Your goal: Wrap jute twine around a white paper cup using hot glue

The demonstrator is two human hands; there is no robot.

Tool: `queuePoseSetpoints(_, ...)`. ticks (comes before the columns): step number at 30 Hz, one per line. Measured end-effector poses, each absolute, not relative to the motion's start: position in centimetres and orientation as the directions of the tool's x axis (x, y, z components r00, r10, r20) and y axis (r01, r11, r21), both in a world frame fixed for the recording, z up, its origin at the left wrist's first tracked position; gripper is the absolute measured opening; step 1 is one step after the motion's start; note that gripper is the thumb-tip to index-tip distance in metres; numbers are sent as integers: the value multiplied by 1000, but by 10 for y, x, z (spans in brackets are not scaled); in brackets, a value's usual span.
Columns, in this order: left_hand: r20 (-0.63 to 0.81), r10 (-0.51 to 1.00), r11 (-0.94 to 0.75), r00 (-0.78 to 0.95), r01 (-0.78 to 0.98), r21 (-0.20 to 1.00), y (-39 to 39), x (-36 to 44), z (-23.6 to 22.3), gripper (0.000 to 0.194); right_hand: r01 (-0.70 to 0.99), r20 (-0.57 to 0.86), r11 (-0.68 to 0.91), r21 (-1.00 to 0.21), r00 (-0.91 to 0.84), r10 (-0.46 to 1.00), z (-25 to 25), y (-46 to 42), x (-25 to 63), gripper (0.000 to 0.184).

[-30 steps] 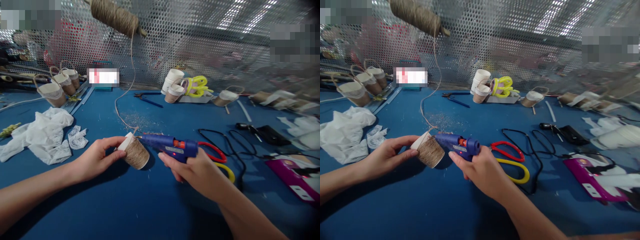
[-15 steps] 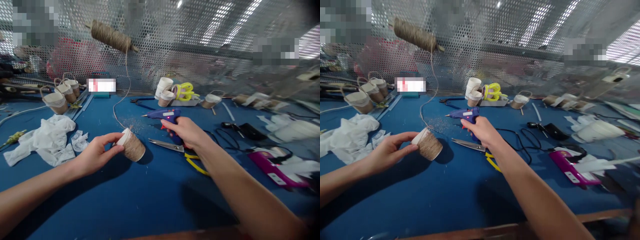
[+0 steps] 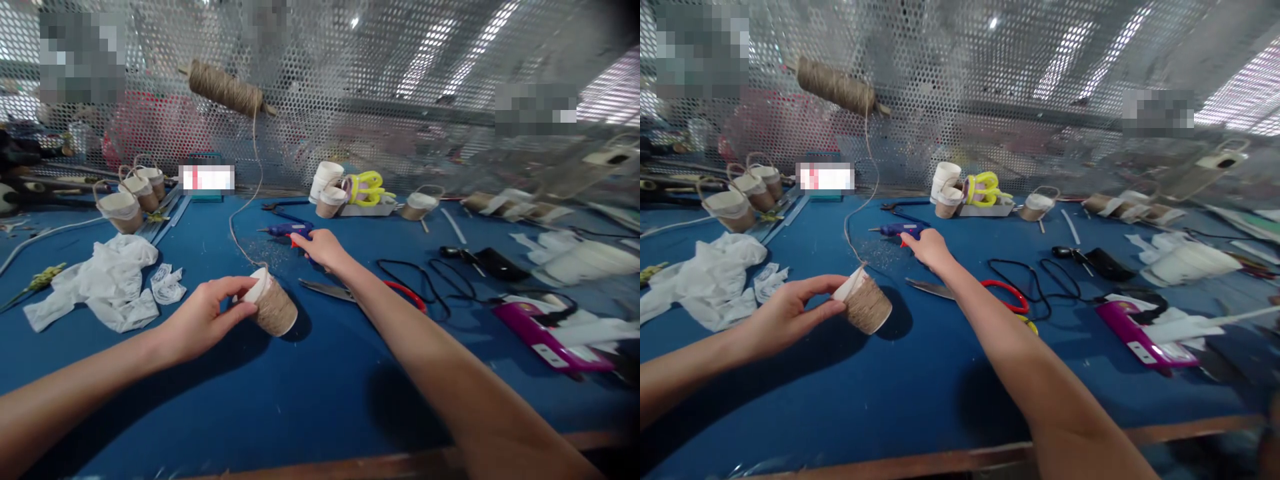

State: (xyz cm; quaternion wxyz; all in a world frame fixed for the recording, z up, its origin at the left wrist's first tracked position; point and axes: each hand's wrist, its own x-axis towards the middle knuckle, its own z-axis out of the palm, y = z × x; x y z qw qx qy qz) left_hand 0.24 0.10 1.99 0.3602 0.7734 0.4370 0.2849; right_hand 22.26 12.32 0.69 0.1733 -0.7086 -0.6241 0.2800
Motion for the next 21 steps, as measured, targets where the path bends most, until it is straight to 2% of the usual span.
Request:
queuePoseSetpoints(4, 117, 892, -334, 438, 461, 822, -2, 1, 18, 32, 832, -102, -120, -541, 77, 992, 11, 116, 220, 25)
queuePoseSetpoints(7, 97, 883, -327, 458, 455, 828, -4, 1, 18, 31, 824, -46, -58, -564, 38, 998, 19, 99, 215, 21)
queuePoseSetpoints(11, 115, 856, -370, 504, 443, 817, -7, 3, 20, 28, 714, -187, 32, -700, -226, 956, 30, 65, 203, 50)
queuePoseSetpoints(12, 131, 844, -397, 519, 443, 804, -8, 3, 20, 27, 666, -225, 29, -745, -293, 929, 30, 58, 199, 56)
queuePoseSetpoints(14, 159, 818, -449, 552, 443, 776, -10, 3, 19, 24, 453, -285, -68, -889, -431, 856, 28, 46, 194, 59)
queuePoseSetpoints(16, 173, 803, -477, 570, 441, 760, -12, 3, 18, 23, 188, -283, -216, -958, -513, 810, 25, 39, 191, 47)
queuePoseSetpoints(18, 170, 805, -470, 569, 435, 768, -12, 2, 17, 22, -8, -245, -287, -958, -495, 834, 24, 35, 190, 28)
queuePoseSetpoints(21, 121, 829, -382, 545, 395, 835, -11, 3, 16, 24, -100, -166, -215, -971, -360, 918, 28, 30, 192, 14)
